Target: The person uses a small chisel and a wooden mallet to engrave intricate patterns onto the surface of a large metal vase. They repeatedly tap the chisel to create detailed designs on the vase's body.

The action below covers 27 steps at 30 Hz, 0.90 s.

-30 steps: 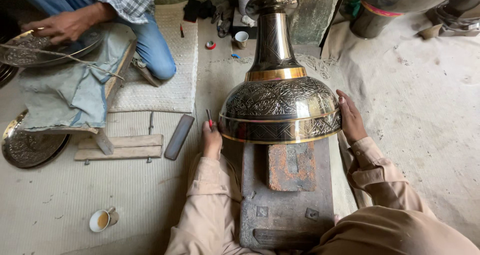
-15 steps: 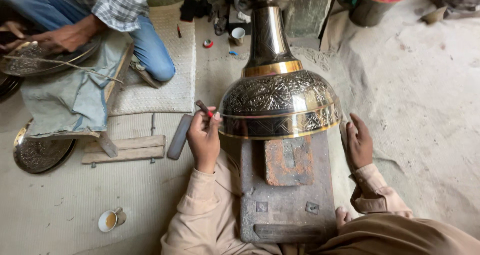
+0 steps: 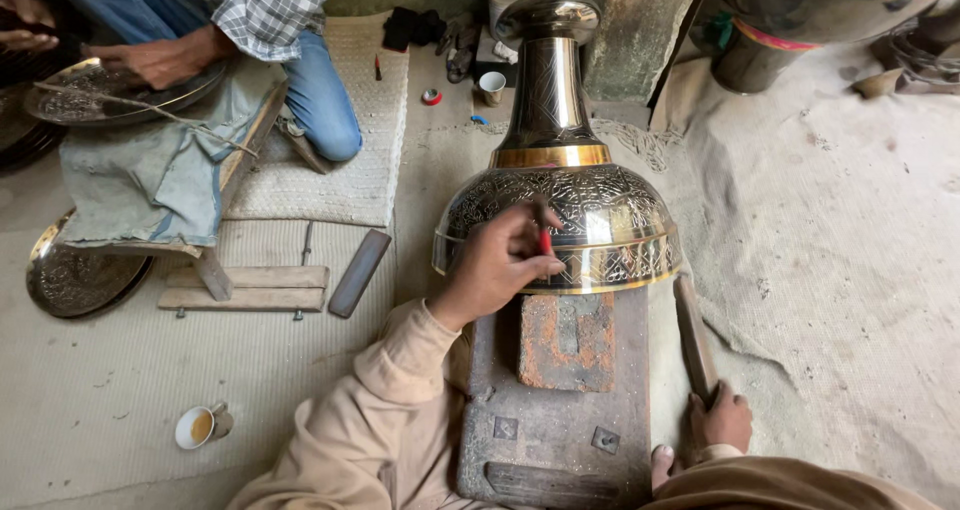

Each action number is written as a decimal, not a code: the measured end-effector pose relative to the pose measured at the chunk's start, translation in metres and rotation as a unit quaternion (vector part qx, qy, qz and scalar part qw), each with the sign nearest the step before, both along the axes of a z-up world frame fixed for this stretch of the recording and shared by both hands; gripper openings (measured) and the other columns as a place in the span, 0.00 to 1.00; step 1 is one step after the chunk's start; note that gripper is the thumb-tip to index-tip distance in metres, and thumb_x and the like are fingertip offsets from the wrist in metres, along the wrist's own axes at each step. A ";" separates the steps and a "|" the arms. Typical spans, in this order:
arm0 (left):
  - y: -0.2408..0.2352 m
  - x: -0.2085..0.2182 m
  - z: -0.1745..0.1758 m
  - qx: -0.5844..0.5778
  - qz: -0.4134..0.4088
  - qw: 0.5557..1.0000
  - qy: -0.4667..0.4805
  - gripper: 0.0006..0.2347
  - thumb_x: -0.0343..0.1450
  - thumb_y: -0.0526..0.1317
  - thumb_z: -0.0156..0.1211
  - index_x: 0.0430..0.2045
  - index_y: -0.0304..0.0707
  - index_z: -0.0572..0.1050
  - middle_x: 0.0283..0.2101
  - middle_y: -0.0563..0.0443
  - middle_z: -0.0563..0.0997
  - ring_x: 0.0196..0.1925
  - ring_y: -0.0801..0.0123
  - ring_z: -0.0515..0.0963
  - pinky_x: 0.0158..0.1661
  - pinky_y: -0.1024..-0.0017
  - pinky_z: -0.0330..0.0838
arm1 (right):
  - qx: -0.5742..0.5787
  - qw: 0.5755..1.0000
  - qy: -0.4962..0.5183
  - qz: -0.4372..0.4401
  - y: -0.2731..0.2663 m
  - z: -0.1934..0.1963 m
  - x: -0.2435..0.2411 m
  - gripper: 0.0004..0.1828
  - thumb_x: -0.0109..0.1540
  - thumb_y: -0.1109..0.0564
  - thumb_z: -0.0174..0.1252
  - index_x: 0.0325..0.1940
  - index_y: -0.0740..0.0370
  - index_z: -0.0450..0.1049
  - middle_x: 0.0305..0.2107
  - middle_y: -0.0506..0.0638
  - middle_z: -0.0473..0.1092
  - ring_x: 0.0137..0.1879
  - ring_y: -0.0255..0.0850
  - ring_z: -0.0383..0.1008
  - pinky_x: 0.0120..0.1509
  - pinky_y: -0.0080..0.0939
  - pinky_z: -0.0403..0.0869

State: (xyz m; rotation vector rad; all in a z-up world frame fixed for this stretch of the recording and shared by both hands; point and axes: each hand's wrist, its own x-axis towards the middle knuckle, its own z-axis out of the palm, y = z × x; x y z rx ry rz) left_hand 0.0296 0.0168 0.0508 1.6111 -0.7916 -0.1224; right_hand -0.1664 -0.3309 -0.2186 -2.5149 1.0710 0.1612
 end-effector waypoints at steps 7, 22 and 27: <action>-0.035 0.027 0.018 0.233 -0.117 0.961 -0.096 0.25 0.66 0.36 0.71 0.59 0.44 0.70 0.38 0.50 0.84 0.37 0.68 0.85 0.43 0.66 0.81 | 0.496 0.823 -0.246 -0.125 -0.011 0.037 0.011 0.26 0.65 0.54 0.58 0.65 0.68 0.70 0.37 0.62 0.77 0.40 0.56 0.77 0.46 0.54 0.77; -0.073 0.049 0.042 0.354 -0.314 0.868 -0.153 0.24 0.63 0.37 0.71 0.55 0.59 0.76 0.53 0.57 0.84 0.43 0.68 0.86 0.47 0.64 0.78 | 0.207 0.876 -0.425 0.096 0.035 0.130 0.012 0.12 0.58 0.58 0.71 0.35 0.62 0.73 0.19 0.48 0.71 0.22 0.36 0.68 0.30 0.39 0.70; -0.079 0.044 0.042 0.384 -0.324 0.855 -0.125 0.20 0.63 0.36 0.70 0.50 0.59 0.80 0.48 0.57 0.86 0.44 0.70 0.85 0.46 0.66 0.79 | 0.098 0.876 -0.449 0.148 0.036 0.117 0.014 0.11 0.58 0.59 0.71 0.36 0.61 0.73 0.22 0.48 0.72 0.26 0.35 0.71 0.32 0.37 0.71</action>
